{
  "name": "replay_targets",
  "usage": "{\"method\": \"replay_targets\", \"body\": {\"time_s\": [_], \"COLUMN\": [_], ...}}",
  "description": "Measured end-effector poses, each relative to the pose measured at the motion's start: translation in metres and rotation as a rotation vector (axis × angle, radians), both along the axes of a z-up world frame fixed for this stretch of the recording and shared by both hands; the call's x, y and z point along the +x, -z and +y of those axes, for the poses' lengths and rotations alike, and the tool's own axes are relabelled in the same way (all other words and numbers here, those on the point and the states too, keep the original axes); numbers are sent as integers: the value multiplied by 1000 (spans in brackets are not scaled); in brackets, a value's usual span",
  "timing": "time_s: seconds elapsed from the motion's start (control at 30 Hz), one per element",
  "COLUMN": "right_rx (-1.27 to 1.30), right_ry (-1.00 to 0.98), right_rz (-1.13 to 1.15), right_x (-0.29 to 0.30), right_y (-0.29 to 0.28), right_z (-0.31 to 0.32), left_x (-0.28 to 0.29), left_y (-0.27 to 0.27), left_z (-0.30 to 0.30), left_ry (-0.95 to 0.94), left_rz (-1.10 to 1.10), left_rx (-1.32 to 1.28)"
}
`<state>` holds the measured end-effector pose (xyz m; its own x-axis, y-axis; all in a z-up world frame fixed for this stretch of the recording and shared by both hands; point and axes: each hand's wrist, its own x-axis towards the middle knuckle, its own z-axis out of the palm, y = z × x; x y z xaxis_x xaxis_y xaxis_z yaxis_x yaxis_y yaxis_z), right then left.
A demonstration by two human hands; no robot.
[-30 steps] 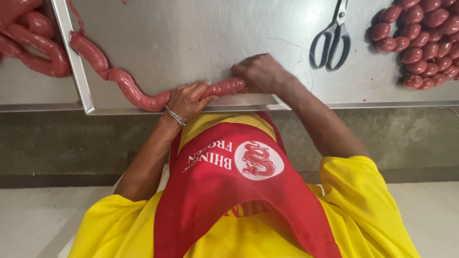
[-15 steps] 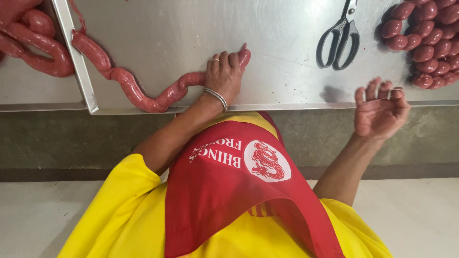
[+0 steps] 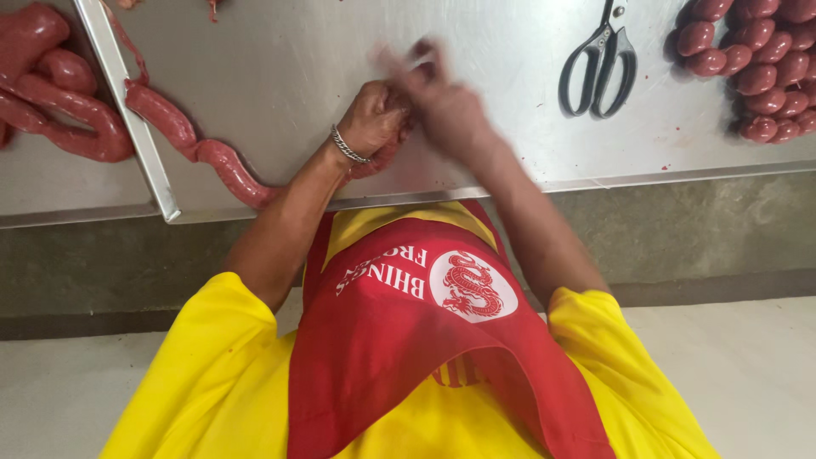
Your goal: The person ties long sausage casings into individual links using white string, occasionally using shears to trim the string, and then gathers and stacks the completed links on a metal tray.
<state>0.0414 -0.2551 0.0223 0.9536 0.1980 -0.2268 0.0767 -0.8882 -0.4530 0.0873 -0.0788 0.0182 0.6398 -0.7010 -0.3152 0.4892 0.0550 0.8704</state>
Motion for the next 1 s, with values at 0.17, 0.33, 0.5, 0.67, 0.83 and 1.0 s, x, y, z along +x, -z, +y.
{"method": "replay_targets", "body": {"time_s": [0.17, 0.33, 0.5, 0.67, 0.83, 1.0], "right_rx": [455, 1185, 1571, 814, 1360, 817], "right_ry": [263, 566, 1123, 690, 918, 1343], "right_rz": [-111, -77, -106, 502, 395, 407], "right_x": [-69, -155, -239, -290, -338, -348], "right_y": [-77, -93, -61, -37, 28, 48], "right_z": [-20, -88, -134, -118, -119, -137], "left_x": [15, 2, -2, 5, 17, 25], "left_y": [11, 2, 8, 33, 60, 11], "left_z": [4, -12, -13, -4, -11, 0], "left_ry": [-23, 15, 84, 168, 265, 195], "left_rz": [-71, 34, 31, 514, 771, 684], "left_rx": [432, 413, 311, 93, -49, -188]}}
